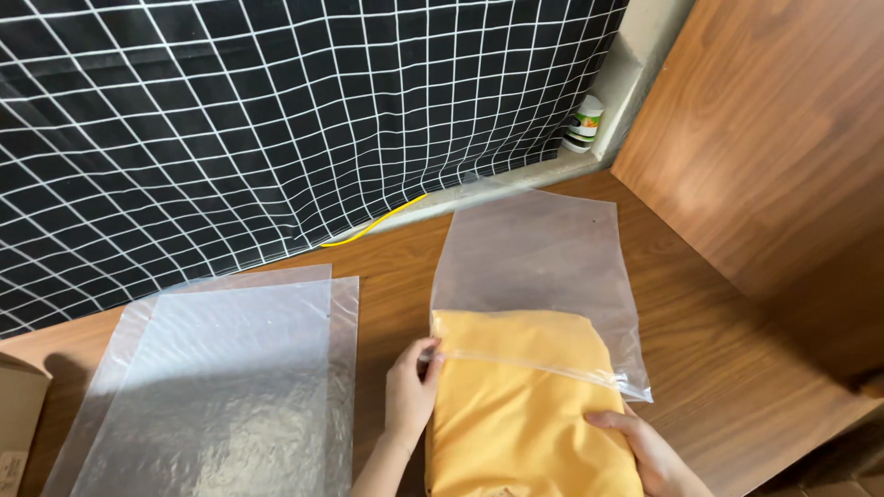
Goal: The person folds a yellow shirt on a wooden surface, places it into a clear plastic bag, and puts the bagged shirt into a cardboard box. The person then retrieves a white shirt from a clothing rack and begins to fold it.
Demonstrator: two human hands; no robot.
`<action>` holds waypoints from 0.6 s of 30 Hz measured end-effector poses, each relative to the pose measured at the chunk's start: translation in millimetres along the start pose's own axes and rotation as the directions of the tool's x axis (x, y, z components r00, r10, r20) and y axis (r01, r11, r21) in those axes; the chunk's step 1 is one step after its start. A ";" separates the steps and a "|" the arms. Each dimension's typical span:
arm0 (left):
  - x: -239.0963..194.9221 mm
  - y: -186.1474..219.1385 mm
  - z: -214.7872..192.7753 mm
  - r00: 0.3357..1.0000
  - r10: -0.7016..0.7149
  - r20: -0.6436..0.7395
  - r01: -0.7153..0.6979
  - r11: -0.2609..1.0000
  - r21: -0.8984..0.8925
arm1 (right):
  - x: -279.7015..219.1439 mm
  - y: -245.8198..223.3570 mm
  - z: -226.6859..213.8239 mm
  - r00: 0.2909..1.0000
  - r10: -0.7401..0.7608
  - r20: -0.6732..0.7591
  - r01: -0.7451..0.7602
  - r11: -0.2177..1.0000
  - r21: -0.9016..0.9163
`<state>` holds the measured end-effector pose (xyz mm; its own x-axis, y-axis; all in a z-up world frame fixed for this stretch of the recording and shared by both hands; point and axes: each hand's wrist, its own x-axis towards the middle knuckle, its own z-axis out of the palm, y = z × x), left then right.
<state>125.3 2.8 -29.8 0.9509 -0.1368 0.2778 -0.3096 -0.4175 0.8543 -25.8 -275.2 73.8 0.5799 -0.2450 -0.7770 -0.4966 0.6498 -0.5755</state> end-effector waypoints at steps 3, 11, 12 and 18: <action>-6.9 6.0 -0.1 0.989 -0.134 -0.069 0.122 0.980 -0.157 | 41.1 6.8 -13.6 0.997 -0.037 0.066 0.033 0.997 0.064; -45.1 -9.5 3.8 0.990 -0.038 -0.133 0.024 0.994 -0.104 | 157.8 -23.3 -2.1 0.846 -0.518 0.128 0.516 0.855 0.052; -45.2 -7.2 3.7 0.990 -0.039 -0.132 0.025 0.994 -0.103 | 142.5 -31.0 8.9 0.847 -0.516 0.128 0.514 0.856 0.051; -51.8 -10.4 13.1 0.971 -0.035 -0.238 0.009 0.994 -0.109 | 121.4 -6.2 -7.1 0.123 -0.780 0.614 0.669 -0.392 -0.632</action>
<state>79.2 2.5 -58.8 0.9341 0.0953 0.3441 -0.2988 -0.3185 0.8996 43.1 -314.1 -18.8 0.8553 -0.0949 0.5094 0.1742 -0.8732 -0.4552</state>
